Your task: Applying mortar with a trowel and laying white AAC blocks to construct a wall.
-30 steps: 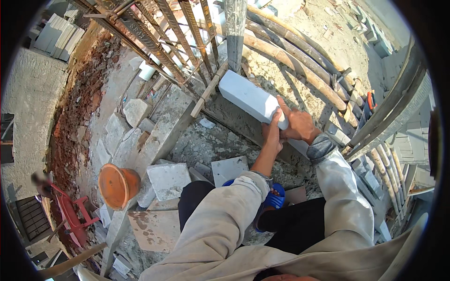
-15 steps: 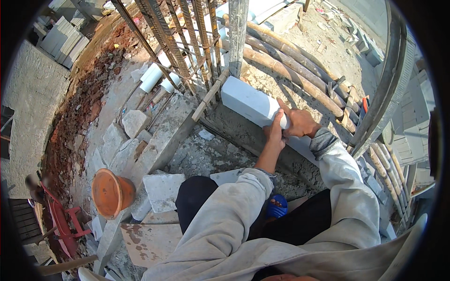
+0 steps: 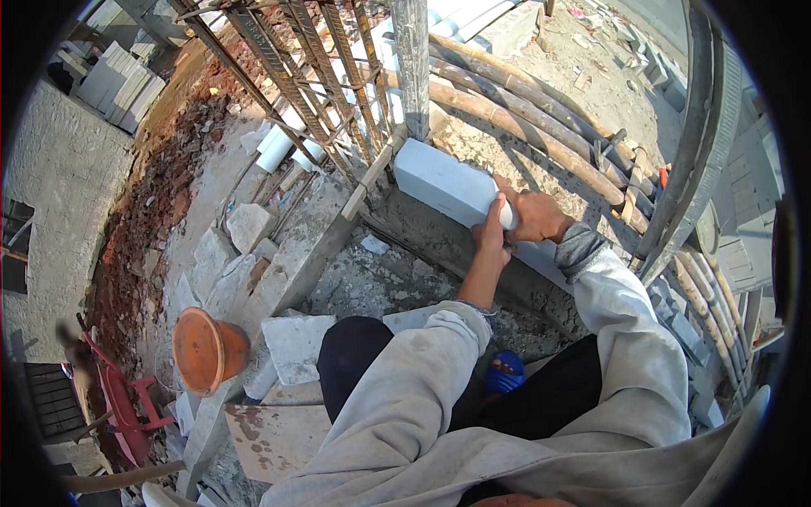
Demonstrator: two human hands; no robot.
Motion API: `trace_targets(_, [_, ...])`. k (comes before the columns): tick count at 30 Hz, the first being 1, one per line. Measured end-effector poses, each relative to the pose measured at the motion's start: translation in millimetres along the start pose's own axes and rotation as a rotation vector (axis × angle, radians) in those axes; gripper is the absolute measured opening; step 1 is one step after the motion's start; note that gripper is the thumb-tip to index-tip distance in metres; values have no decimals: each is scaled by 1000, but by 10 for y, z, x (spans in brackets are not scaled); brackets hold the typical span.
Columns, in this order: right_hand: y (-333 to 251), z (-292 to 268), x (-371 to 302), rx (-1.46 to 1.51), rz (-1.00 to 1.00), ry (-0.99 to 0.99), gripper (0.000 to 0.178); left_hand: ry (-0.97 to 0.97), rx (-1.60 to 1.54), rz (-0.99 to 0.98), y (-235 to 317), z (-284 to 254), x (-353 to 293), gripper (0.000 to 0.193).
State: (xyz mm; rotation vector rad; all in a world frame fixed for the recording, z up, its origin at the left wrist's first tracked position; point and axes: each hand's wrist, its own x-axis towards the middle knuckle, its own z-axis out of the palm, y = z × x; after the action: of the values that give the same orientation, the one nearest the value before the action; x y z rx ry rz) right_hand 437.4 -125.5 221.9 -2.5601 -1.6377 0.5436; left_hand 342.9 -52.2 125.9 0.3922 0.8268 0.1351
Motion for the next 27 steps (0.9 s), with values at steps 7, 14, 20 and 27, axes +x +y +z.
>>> trace_targets(7, [-14, -21, 10, 0, 4, -7, 123, -24, 39, -13, 29, -30, 18, 100])
trace_targets(14, [-110, -61, -73, -75, 82, -20, 112, 55, 88, -27, 66, 27, -70, 96])
trace_targets(20, [20, -71, -829, 39, -36, 183, 75, 59, 153, -19, 109, -39, -22, 93])
trace_targets(27, [423, 616, -2555, 1324, 525, 316, 30, 237, 439, 184, 274, 33, 31, 88])
